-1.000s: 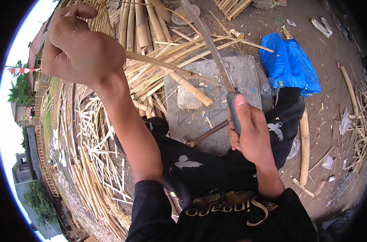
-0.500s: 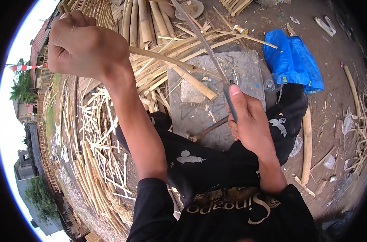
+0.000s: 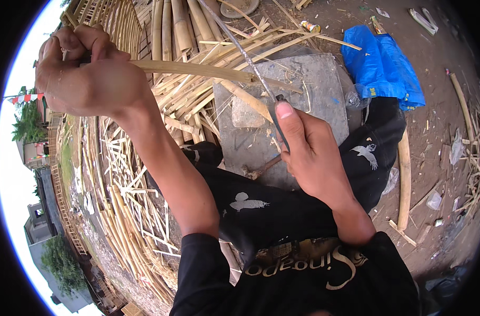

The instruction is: The person constructs a bamboo frame, trimming thin bamboo strips with a blade, aligning them into a rectangular grid, and securing the joints by driving small nails with a hammer.

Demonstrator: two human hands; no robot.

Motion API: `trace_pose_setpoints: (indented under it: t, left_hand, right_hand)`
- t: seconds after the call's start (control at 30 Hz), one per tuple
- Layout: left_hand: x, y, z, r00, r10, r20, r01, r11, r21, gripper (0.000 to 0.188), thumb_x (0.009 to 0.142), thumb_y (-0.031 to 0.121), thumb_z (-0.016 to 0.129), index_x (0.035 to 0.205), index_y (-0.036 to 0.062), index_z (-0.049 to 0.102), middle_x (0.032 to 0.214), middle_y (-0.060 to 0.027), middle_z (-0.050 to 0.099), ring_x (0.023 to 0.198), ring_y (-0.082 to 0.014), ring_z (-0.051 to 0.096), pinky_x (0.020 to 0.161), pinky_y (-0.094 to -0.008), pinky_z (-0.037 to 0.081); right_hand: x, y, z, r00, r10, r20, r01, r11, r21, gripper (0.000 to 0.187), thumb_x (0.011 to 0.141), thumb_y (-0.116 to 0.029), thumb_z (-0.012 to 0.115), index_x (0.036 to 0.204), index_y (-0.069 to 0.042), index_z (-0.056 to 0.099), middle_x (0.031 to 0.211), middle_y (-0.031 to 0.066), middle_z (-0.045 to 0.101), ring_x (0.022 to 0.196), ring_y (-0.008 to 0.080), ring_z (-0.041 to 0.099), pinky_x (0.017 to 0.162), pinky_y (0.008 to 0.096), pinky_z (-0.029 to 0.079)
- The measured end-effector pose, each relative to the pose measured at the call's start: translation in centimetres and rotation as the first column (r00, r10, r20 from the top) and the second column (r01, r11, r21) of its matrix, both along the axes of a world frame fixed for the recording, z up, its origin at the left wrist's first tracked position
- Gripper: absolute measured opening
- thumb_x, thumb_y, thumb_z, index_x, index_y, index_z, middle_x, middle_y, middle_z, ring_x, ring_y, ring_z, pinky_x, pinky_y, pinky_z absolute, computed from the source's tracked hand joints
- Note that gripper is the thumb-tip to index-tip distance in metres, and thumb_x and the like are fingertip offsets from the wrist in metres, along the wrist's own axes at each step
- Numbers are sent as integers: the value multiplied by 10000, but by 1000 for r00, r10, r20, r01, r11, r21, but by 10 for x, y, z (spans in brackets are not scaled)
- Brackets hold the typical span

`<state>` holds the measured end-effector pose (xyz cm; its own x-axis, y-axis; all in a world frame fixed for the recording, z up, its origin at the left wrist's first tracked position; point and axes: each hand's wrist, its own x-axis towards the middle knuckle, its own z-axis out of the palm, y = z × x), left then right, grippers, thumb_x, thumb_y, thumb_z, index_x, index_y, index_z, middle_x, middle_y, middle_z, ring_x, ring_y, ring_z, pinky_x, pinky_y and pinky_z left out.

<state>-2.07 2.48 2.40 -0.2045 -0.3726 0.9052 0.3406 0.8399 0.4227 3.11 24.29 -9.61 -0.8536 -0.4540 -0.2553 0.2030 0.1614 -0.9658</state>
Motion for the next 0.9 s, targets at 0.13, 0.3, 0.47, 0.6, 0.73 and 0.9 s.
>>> trace_pose_setpoints:
  t: [0.13, 0.3, 0.47, 0.6, 0.73, 0.9]
  left_hand:
    - [-6, 4, 7, 987, -158, 3, 158, 985, 66, 236, 873, 195, 312, 734, 50, 435, 464, -80, 386, 382, -130, 342, 375, -214, 233]
    - [-2, -24, 13, 950, -313, -7, 313, 948, 52, 217, 867, 213, 318, 765, 49, 417, 460, -76, 357, 394, -149, 325, 422, -223, 262]
    - [9, -7, 18, 983, -182, 4, 182, 983, -17, 194, 834, 204, 329, 757, 41, 401, 461, -78, 336, 406, -160, 326, 452, -246, 286]
    - [6, 5, 13, 991, 26, 134, -9, 992, -126, 186, 794, 200, 341, 781, 22, 394, 467, -86, 336, 412, -164, 320, 435, -245, 251]
    - [10, -7, 9, 996, 10, 94, 5, 988, -155, 233, 821, 207, 344, 818, -16, 410, 475, -70, 356, 410, -134, 318, 404, -238, 227]
    - [8, -7, 6, 993, 121, -3, -118, 965, -236, 231, 858, 189, 350, 835, -26, 432, 485, -70, 376, 405, -126, 338, 399, -235, 228]
  right_hand:
    - [-5, -11, -34, 999, -4, 33, 1, 996, 87, 661, 1071, -505, 459, 853, 98, 618, 661, 282, 569, 644, 466, 552, 664, 502, 458]
    - [-8, 0, -18, 998, 19, -63, -4, 974, 228, 641, 1068, -488, 472, 887, 106, 631, 694, 315, 604, 729, 515, 618, 694, 540, 472]
    - [4, -2, -18, 980, -3, -197, 37, 984, 173, 574, 1072, -439, 506, 843, 80, 596, 631, 274, 561, 617, 457, 571, 615, 497, 445]
    - [2, -6, -30, 957, 59, -285, 28, 956, 292, 499, 1049, -396, 567, 899, 78, 602, 624, 293, 584, 647, 523, 600, 621, 566, 461]
    - [1, -8, -34, 927, 77, -368, 59, 937, 345, 465, 1028, -366, 610, 884, 76, 603, 593, 288, 580, 622, 523, 601, 610, 565, 483]
    - [-6, 0, -38, 897, 132, -422, 37, 929, 369, 517, 1014, -411, 611, 891, 91, 615, 616, 306, 611, 626, 518, 641, 580, 560, 525]
